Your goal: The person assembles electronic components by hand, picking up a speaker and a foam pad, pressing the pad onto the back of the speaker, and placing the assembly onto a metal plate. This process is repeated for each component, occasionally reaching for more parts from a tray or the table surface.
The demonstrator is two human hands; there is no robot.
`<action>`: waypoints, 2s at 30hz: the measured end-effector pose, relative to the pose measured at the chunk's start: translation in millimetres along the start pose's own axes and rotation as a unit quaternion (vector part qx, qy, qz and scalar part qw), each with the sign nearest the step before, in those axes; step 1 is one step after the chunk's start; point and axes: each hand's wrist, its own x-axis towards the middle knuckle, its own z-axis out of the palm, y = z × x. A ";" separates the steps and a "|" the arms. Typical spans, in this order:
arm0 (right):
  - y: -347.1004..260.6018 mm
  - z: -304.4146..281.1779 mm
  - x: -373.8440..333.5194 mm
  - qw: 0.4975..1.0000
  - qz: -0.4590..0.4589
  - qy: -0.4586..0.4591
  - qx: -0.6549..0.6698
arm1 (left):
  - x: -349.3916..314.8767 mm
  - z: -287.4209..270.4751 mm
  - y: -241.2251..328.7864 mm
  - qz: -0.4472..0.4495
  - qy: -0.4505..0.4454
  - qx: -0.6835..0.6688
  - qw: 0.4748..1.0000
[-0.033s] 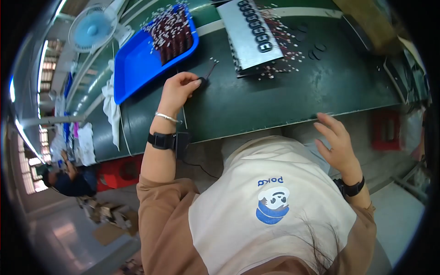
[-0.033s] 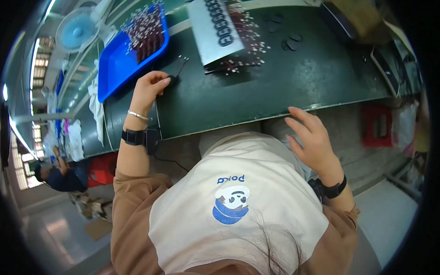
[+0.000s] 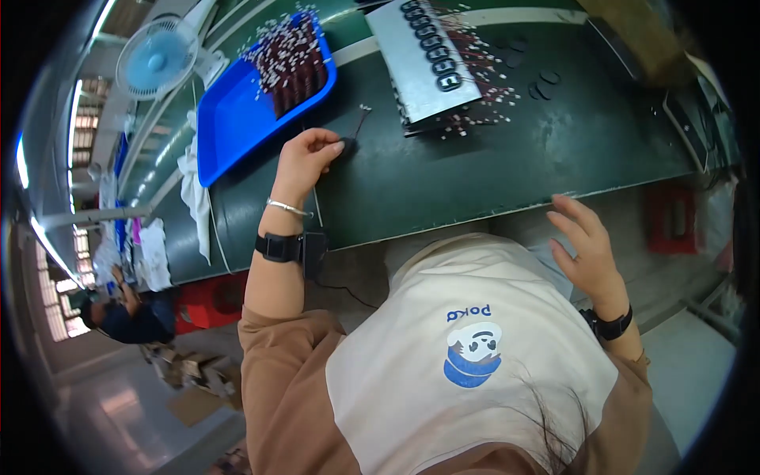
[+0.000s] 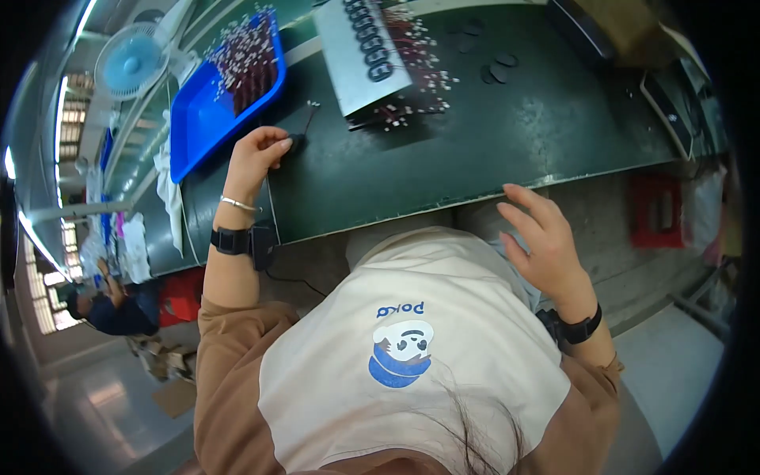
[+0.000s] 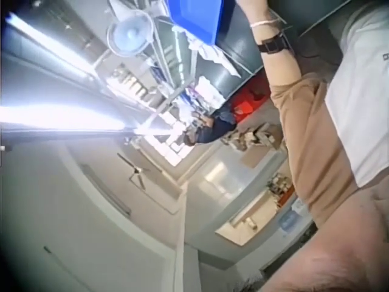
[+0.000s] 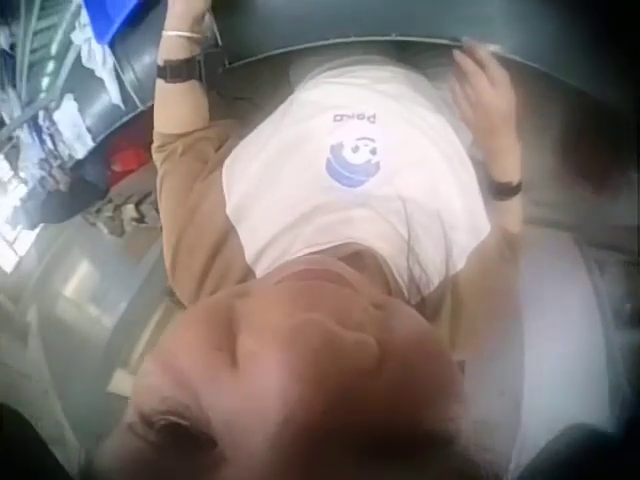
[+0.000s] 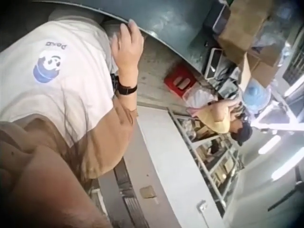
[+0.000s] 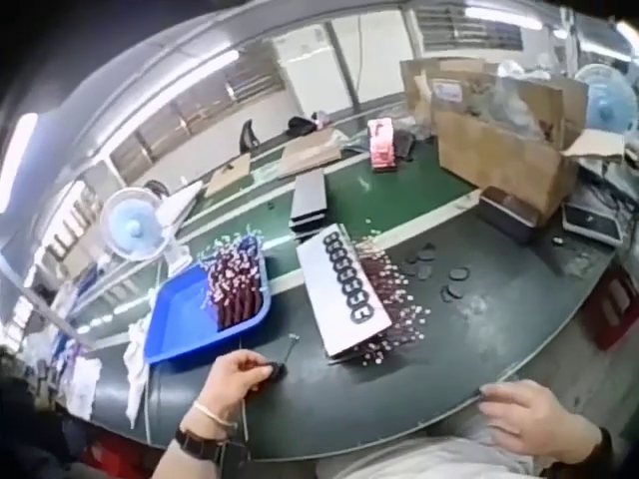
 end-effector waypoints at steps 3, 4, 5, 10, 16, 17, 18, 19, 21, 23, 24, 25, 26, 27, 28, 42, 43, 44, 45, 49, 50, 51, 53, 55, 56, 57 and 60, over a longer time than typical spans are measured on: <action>15.2 -7.5 -8.8 0.998 0.018 0.061 0.028 | 6.4 4.8 2.0 -0.017 0.007 0.016 1.000; 19.1 -10.2 -9.3 0.997 0.025 0.069 0.033 | 5.1 5.5 3.4 -0.015 0.001 0.026 1.000; 21.9 -12.7 -8.5 0.996 0.011 0.084 0.039 | 2.5 6.3 5.2 0.017 0.032 0.058 0.998; 28.2 -7.4 -7.5 0.986 -0.036 0.140 0.084 | 13.2 27.1 58.2 0.202 0.092 0.094 0.970; 29.5 3.6 -27.4 0.978 -0.029 0.173 0.116 | 118.9 51.2 145.3 0.280 -0.041 0.075 0.956; 34.7 4.7 -35.9 0.976 -0.023 0.183 0.113 | 128.4 61.9 153.2 0.272 -0.049 0.103 0.955; 39.8 6.2 -44.2 0.975 -0.015 0.194 0.110 | 135.8 65.5 160.7 0.266 -0.058 0.132 0.953; 42.8 7.0 -54.5 0.973 -0.009 0.204 0.107 | 153.8 49.8 151.0 0.265 -0.078 0.131 0.952; 53.6 17.8 -73.3 0.970 0.035 0.222 0.093 | 186.3 41.5 130.9 0.271 -0.142 0.129 0.943; 62.3 37.7 -92.1 0.964 0.071 0.239 0.090 | 194.9 42.4 123.4 0.241 -0.157 0.117 0.950; 65.4 52.2 -98.3 0.962 0.091 0.241 0.089 | 198.1 44.6 121.8 0.223 -0.159 0.116 0.955; 68.1 68.9 -103.1 0.959 0.111 0.245 0.089 | 202.7 49.1 123.2 0.207 -0.162 0.118 0.958; 69.9 82.3 -105.7 0.957 0.121 0.246 0.092 | 205.1 46.5 122.8 0.188 -0.154 0.120 0.963; 71.9 85.7 -111.0 0.954 0.135 0.253 0.092 | 203.9 44.8 126.7 0.230 -0.136 0.193 0.944; 74.2 89.3 -113.9 0.950 0.132 0.262 0.109 | 203.0 43.3 128.8 0.271 -0.115 0.263 0.919; 76.8 97.2 -149.0 0.909 0.161 0.342 0.178 | 239.4 -5.2 118.3 0.225 -0.033 0.333 0.915; 75.8 98.1 -151.7 0.905 0.164 0.350 0.180 | 241.3 -6.3 120.5 0.155 -0.028 0.287 0.945; 74.6 99.1 -154.2 0.900 0.169 0.355 0.187 | 242.9 -7.2 120.4 0.160 -0.030 0.293 0.942; 74.9 99.3 -156.7 0.896 0.173 0.360 0.193 | 243.3 -6.7 119.0 0.179 -0.029 0.301 0.936; 73.1 93.0 -165.8 0.902 0.173 0.346 0.193 | 235.7 -15.7 117.8 0.184 -0.051 0.197 0.962; 74.3 92.0 -168.3 0.906 0.175 0.336 0.189 | 234.0 -14.0 118.7 0.146 -0.082 0.076 0.983; 75.6 91.4 -168.2 0.905 0.175 0.339 0.189 | 232.2 -13.4 120.0 0.105 -0.112 -0.047 0.987; 76.9 90.2 -168.5 0.908 0.165 0.337 0.188 | 217.5 -39.0 120.6 0.268 -0.080 0.151 0.948; 76.8 91.3 -165.9 0.909 0.168 0.333 0.185 | 192.1 -33.4 127.5 0.320 -0.036 0.109 0.940; 75.2 94.6 -163.1 0.907 0.167 0.335 0.191 | 151.4 -2.3 145.5 0.200 -0.028 -0.123 0.972; 74.9 95.3 -160.3 0.908 0.153 0.335 0.199 | 118.7 10.5 157.1 0.199 -0.026 -0.125 0.972; 70.6 98.8 -156.3 0.916 0.120 0.319 0.214 | 34.1 42.5 171.1 0.196 -0.108 -0.159 0.962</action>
